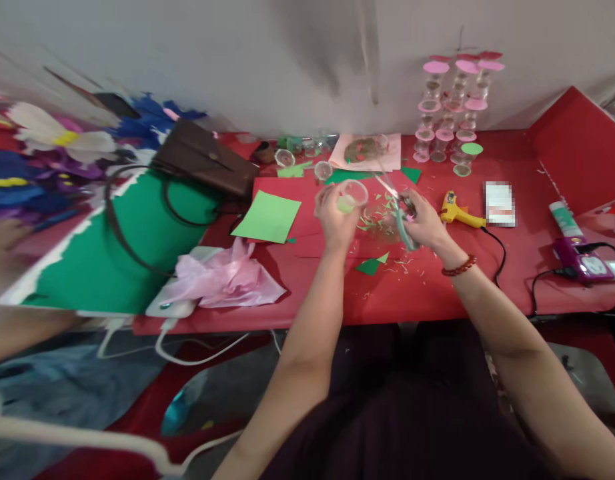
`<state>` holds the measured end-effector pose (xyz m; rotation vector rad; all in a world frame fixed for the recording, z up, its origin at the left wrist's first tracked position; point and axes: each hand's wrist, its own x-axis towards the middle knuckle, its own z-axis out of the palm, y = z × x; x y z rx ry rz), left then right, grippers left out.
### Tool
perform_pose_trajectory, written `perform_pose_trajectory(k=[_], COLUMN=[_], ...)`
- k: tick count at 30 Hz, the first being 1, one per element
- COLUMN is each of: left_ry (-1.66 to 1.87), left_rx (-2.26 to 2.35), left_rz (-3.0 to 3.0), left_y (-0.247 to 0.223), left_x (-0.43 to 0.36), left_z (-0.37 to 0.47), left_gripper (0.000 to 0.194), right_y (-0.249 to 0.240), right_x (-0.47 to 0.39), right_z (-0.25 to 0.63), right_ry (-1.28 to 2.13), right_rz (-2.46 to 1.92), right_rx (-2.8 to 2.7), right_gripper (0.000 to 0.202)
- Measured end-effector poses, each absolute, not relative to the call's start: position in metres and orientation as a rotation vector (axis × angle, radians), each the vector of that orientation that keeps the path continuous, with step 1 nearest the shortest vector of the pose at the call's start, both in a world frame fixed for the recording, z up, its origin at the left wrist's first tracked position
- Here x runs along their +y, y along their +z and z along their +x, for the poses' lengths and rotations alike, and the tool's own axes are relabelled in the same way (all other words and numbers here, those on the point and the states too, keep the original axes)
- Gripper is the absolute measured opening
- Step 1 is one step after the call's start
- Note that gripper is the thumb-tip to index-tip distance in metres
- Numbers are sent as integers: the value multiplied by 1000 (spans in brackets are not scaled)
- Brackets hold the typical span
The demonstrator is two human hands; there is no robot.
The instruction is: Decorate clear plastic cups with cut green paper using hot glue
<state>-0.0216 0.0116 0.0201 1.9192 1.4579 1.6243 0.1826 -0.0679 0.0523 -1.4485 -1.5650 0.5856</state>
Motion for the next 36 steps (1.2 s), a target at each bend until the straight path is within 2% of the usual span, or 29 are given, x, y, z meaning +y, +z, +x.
perform_pose_trajectory(k=[4, 9, 17, 24, 31, 36], left_ry=[1587, 1518, 1464, 1552, 1524, 1515], left_rx=[1466, 1421, 1176, 1207, 1105, 1038], left_rz=[1868, 1913, 1871, 1862, 1887, 1860], left_y=[22, 30, 37, 35, 39, 40], left_x=[4, 2, 8, -1, -9, -11], left_z=[-15, -9, 2, -9, -14, -18], left_gripper=[52, 48, 41, 52, 38, 38], right_y=[39, 38, 38, 36, 39, 43], right_x=[-69, -74, -78, -82, -82, -81], right_z=[180, 191, 192, 185, 188, 193], right_ry=[147, -59, 206, 180, 290, 366], right_rz=[-1565, -1613, -1553, -1529, -1508, -1513], right_rx=[-1601, -1397, -1698, -1753, -1799, -1837], right_gripper=[42, 44, 44, 48, 44, 39])
